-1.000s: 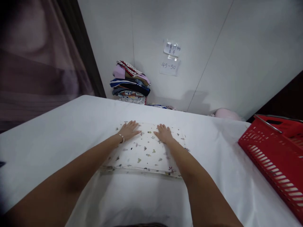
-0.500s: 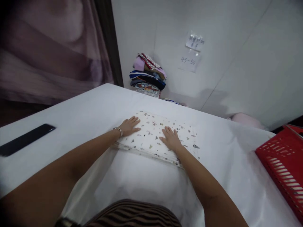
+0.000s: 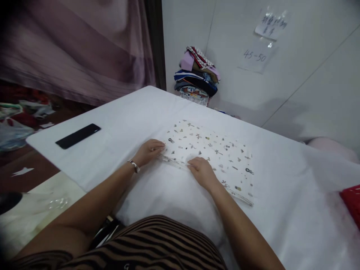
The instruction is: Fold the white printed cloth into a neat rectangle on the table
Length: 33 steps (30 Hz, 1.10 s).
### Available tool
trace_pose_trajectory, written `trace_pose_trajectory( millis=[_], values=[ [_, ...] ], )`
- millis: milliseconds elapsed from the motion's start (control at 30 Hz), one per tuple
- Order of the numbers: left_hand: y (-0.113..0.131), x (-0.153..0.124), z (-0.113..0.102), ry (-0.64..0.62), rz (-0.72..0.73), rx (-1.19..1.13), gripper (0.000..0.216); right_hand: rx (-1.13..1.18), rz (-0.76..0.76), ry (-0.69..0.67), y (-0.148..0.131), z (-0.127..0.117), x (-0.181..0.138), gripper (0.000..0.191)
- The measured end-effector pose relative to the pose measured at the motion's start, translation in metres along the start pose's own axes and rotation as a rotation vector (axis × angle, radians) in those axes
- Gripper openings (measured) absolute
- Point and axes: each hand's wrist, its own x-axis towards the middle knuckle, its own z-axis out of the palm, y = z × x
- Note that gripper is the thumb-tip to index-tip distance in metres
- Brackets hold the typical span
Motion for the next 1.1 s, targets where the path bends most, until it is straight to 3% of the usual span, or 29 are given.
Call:
trace_pose_trajectory(
  millis=[133,333,667,1100],
  values=[
    [-0.004,-0.017,0.001,-0.008,0.063,0.092,0.025,-0.096,-0.038,-0.038,-0.011,0.011,0.010,0.024],
    [-0.004,-0.015,0.001,-0.051,0.134,0.136,0.026,-0.240,-0.019,-0.019,-0.012,0.023,0.011,0.026],
    [-0.012,-0.019,0.005,-0.098,0.119,0.034,0.025,-0.150,-0.003,0.041,-0.009,0.029,0.007,0.029],
    [0.001,-0.016,0.002,-0.091,0.133,0.100,0.028,-0.150,0.000,0.106,-0.008,0.036,0.004,0.029]
  ],
)
